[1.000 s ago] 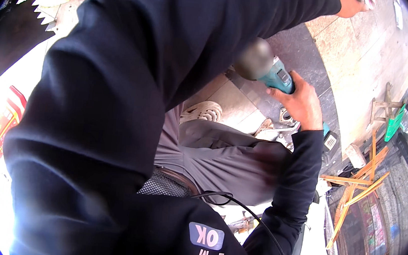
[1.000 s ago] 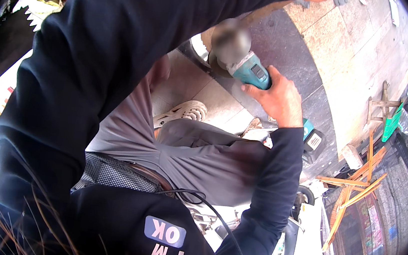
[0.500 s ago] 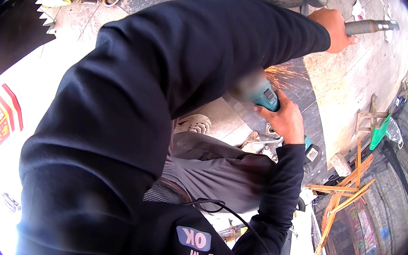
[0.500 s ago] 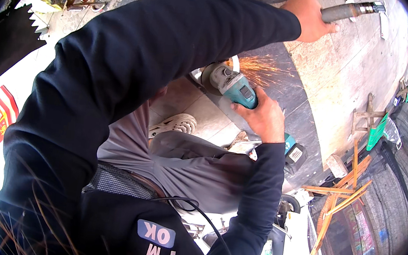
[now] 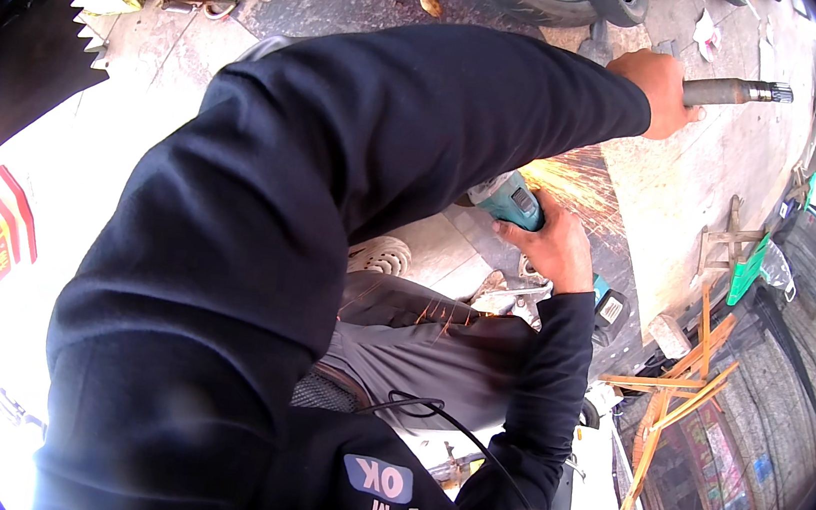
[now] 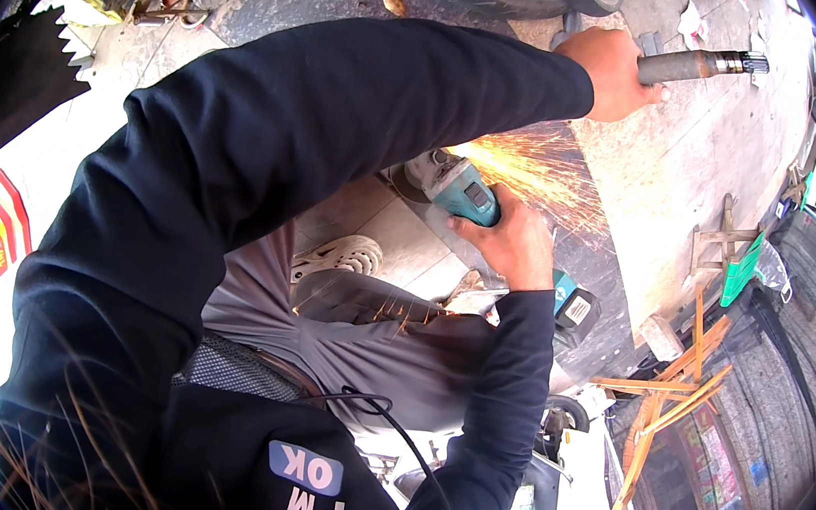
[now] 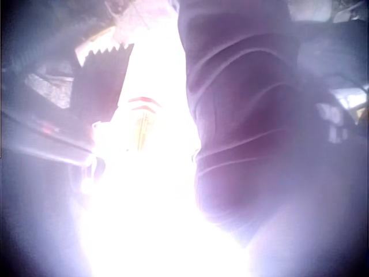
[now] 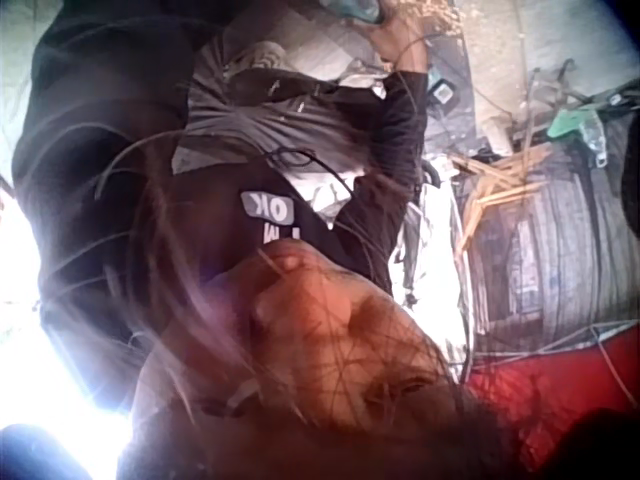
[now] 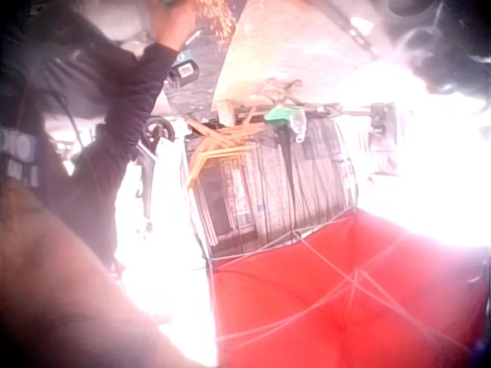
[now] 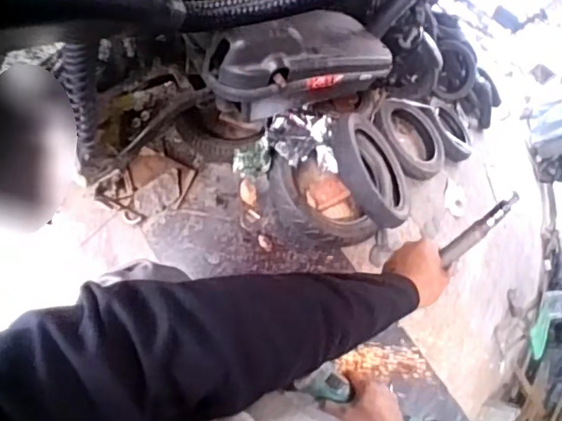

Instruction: The person uses an angle grinder on a metal shaft, then uses a hammer and screwdriver to work on a circular metal part attached to the shaft. They also use a spray can on the part.

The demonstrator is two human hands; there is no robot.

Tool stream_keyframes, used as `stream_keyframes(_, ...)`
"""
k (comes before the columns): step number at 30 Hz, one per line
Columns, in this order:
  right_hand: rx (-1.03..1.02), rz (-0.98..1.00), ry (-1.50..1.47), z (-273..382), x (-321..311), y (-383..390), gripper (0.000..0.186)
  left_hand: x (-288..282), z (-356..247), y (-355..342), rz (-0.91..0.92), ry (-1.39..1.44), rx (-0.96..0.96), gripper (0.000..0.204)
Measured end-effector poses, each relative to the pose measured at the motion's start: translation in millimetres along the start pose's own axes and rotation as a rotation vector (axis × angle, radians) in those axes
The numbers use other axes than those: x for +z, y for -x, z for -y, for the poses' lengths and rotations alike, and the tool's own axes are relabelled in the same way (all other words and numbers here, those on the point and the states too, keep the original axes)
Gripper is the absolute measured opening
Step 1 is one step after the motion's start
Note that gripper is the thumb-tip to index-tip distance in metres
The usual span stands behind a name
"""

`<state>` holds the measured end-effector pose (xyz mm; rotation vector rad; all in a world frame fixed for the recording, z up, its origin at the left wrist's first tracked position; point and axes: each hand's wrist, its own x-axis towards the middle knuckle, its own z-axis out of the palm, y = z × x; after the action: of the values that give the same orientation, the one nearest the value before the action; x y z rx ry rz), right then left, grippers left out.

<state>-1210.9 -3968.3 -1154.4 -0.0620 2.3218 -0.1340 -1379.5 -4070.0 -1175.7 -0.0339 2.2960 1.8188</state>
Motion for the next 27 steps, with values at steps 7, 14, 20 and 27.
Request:
stream_keyframes(7,-0.030,-0.053,-0.019,-11,6,1,0.070,3,1,1,0.013,0.020,0.005,0.047)
stream_keyframes(14,0.009,-0.005,-0.006,-14,4,0,0.069,7,3,2,0.008,0.026,0.029,0.049)
stream_keyframes(20,0.004,-0.052,-0.031,-17,6,2,0.064,4,0,3,0.042,0.028,0.020,0.052)
stream_keyframes(27,-0.013,-0.021,-0.044,-9,4,2,0.064,4,-1,4,0.032,0.038,0.018,0.051)
